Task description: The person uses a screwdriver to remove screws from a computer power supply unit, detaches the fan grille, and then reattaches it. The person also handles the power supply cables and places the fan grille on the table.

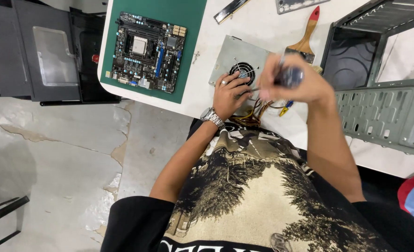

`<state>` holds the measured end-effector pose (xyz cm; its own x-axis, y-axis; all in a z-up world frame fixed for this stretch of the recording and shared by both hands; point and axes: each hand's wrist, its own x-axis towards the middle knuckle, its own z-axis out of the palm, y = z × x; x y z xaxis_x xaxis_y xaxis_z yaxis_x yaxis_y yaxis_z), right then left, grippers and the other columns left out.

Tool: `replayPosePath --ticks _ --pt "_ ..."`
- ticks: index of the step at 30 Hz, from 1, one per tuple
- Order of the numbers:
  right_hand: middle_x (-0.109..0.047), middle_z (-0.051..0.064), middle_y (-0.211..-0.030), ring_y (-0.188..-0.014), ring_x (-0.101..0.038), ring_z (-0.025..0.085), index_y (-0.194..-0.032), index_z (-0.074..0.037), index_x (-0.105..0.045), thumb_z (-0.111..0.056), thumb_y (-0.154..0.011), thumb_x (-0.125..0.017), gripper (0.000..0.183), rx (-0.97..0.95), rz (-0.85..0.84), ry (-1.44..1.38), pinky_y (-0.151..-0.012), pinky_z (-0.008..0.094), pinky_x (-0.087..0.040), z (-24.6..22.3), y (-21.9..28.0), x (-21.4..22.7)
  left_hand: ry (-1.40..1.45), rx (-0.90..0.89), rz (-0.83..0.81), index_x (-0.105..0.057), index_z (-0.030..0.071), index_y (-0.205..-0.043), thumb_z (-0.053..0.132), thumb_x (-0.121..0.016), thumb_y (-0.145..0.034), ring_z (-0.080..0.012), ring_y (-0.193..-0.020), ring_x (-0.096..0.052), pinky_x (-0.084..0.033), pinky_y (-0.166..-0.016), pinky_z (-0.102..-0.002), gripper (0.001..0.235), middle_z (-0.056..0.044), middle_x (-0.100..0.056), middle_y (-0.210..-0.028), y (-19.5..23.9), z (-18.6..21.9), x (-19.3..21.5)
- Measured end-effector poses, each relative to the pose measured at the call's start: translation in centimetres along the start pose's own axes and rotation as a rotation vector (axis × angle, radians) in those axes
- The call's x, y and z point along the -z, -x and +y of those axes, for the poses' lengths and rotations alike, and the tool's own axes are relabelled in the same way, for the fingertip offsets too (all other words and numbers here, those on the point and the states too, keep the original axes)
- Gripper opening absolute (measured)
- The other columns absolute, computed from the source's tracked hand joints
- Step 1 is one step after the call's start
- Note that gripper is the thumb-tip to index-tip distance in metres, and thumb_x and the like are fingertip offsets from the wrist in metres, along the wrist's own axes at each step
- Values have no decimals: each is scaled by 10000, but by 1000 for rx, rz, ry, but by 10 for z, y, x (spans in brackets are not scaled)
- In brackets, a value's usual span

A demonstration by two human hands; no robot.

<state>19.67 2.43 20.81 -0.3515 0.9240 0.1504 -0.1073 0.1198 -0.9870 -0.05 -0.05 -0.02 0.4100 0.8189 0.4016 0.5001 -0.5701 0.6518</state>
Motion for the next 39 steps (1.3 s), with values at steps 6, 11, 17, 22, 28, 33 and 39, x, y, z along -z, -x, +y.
replayPosePath --ticks 6,11,17,22,28,33,39 --pt "-619 5 -938 -791 -594 86 -1070 -88 -621 76 -1009 -695 191 -26 250 -24 -720 178 -553 4 -7 -37 -6 2 5 -814 220 -969 376 -797 -885 -213 -1258 -612 -331 -1130 -450 178 75 -746 -1192 -1 1 0" --pt "-667 -38 -771 -599 -624 25 -954 -153 -621 -137 -846 -834 239 -175 -342 -24 -522 128 -527 -18 -5 -8 -11 -6 -5 -805 238 -983 353 -815 -875 -228 -1281 -599 -325 -1144 -472 158 73 -735 -1213 2 -4 -3" --pt "-687 76 -1041 -968 -675 189 -1224 -41 -591 -18 -967 -784 322 -45 586 92 -917 329 -610 11 -8 -53 0 -1 29 -812 217 -962 382 -791 -891 -224 -1271 -604 -341 -1138 -465 181 84 -733 -1216 -1 2 0" --pt "-720 37 -915 -773 -738 116 -1202 -110 -598 -82 -944 -782 319 4 -246 -89 -665 155 -654 1 -7 -11 -27 -9 -15 -802 224 -992 328 -819 -866 -243 -1273 -598 -318 -1148 -473 165 44 -751 -1173 2 -2 -1" --pt "-627 14 -881 -808 -655 168 -1025 -118 -605 83 -966 -672 219 4 394 -187 -818 317 -595 29 -3 -15 4 -5 26 -812 221 -958 365 -798 -889 -214 -1265 -605 -336 -1137 -453 159 79 -740 -1198 -1 2 0" --pt "-765 91 -746 -651 -703 115 -831 -76 -693 -76 -660 -942 302 -186 -339 -95 -618 243 -566 1 8 -13 0 64 125 -767 300 -904 436 -817 -856 -109 -1310 -559 -287 -1211 -395 152 179 -722 -1193 6 -6 -17" --pt "-702 157 -988 -894 -702 269 -1260 -92 -466 35 -939 -763 455 -45 687 -373 -844 405 -643 55 -16 -12 9 22 -12 -818 227 -968 397 -778 -891 -236 -1281 -599 -330 -1139 -484 191 73 -736 -1216 0 1 -2"
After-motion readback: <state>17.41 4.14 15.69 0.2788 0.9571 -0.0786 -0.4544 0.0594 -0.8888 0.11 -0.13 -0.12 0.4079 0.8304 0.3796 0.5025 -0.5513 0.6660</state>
